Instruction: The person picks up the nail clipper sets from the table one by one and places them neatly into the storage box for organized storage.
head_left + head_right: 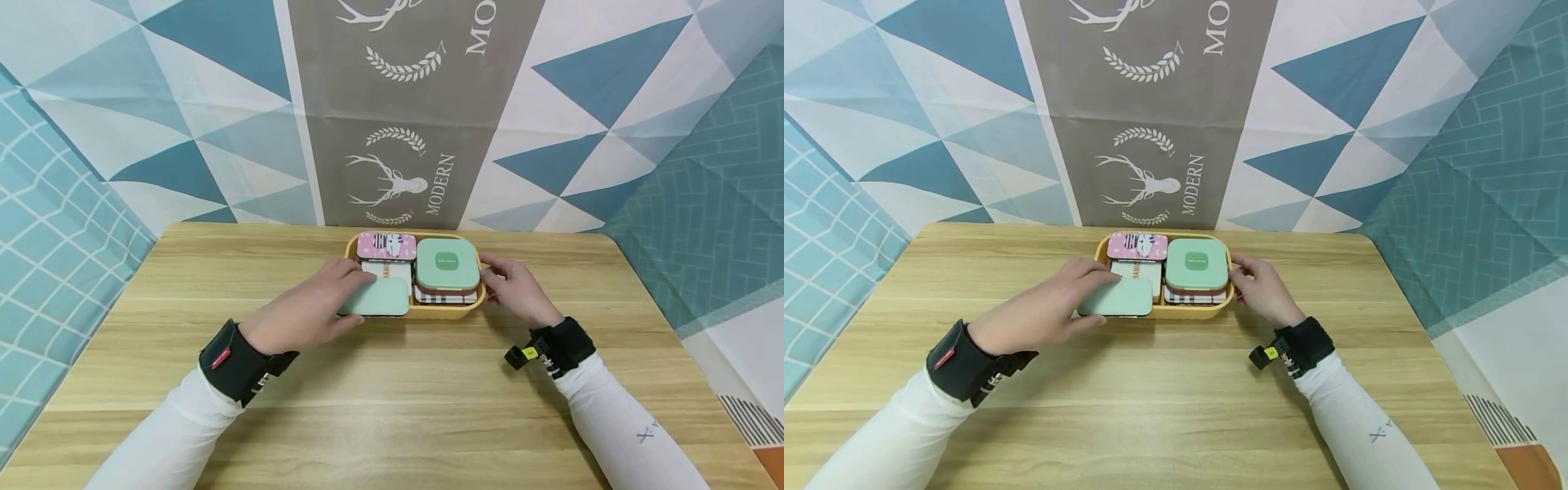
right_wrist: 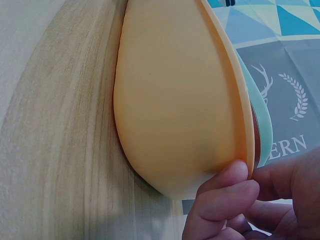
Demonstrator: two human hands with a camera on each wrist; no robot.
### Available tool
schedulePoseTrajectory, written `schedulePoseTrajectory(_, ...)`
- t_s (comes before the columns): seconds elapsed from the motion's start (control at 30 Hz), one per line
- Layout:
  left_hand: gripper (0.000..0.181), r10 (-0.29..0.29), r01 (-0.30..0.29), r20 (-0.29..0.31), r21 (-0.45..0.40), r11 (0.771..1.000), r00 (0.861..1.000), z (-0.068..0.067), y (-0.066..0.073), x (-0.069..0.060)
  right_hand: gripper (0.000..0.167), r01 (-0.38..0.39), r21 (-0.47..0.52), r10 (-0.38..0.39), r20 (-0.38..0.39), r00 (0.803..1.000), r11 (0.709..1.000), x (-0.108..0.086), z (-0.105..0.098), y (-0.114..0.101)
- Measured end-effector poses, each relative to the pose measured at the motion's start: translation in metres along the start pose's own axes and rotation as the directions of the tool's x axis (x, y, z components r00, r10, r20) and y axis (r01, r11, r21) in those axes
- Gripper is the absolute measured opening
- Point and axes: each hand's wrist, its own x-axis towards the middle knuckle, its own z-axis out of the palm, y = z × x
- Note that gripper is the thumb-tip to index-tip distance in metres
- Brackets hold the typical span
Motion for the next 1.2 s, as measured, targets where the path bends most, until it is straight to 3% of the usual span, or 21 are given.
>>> schedulePoseTrajectory(1.2,0.053,-0.035,0.036,0.012,-0.041,0.999,0.999,0.006,-0.021,0.020,0.048,0.003,0.003,-0.003,-0.001,1.000,1.000,0.000,0.000,0.001)
